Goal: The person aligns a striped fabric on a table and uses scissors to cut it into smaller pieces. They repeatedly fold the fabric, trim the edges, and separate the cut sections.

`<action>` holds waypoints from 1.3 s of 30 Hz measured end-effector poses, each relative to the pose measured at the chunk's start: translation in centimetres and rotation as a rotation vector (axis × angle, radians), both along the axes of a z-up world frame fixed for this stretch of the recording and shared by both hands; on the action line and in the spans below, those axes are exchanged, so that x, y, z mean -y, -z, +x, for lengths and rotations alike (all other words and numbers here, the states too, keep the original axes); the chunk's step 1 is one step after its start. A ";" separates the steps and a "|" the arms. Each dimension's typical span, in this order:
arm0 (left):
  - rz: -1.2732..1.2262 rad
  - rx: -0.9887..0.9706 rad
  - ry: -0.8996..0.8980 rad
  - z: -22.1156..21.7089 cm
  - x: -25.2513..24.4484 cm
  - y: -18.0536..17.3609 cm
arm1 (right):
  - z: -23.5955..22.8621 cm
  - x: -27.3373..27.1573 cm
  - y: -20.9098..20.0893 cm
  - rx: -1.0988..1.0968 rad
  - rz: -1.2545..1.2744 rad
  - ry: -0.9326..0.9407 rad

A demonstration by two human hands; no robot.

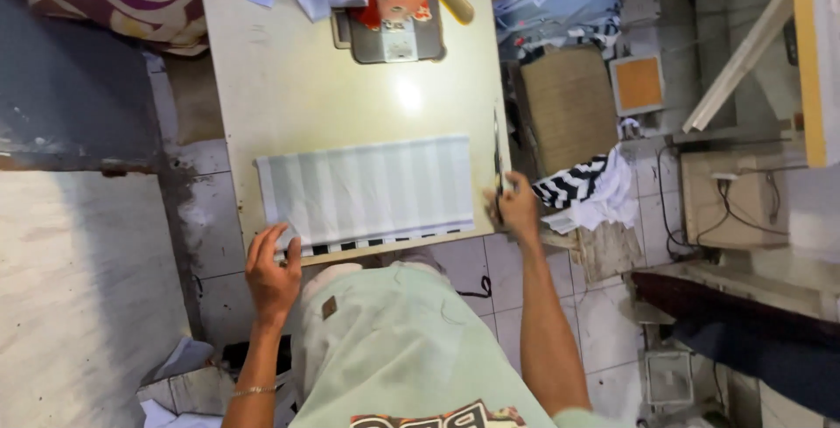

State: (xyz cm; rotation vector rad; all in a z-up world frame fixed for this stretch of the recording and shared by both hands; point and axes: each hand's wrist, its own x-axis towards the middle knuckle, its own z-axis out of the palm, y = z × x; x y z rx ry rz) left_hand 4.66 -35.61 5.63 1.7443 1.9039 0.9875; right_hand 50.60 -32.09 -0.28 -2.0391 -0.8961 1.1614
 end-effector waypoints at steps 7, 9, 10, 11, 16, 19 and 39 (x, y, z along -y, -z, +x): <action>0.166 -0.075 0.258 8.0 -3.7 0.0 | -3.6 17.8 -4.2 -0.190 -0.193 0.190; 0.164 -0.105 0.302 10.1 -5.3 0.1 | -4.1 19.8 -5.3 -0.111 -0.265 0.118; 0.151 -0.139 0.335 10.9 -5.6 0.1 | -4.5 21.0 -5.9 -0.035 -0.348 0.035; 0.149 -0.140 0.338 11.9 -5.8 0.2 | -4.8 21.1 -6.9 -0.036 -0.350 0.037; 0.086 -0.249 0.494 14.8 -7.3 0.6 | -5.8 20.6 -9.9 0.010 -0.393 -0.048; -0.007 -0.339 0.591 15.2 -7.8 1.3 | -5.3 21.3 -8.2 -0.125 -0.381 -0.038; -0.014 -0.395 0.726 16.1 -8.5 4.6 | -8.5 16.7 -10.0 0.035 -0.265 -0.089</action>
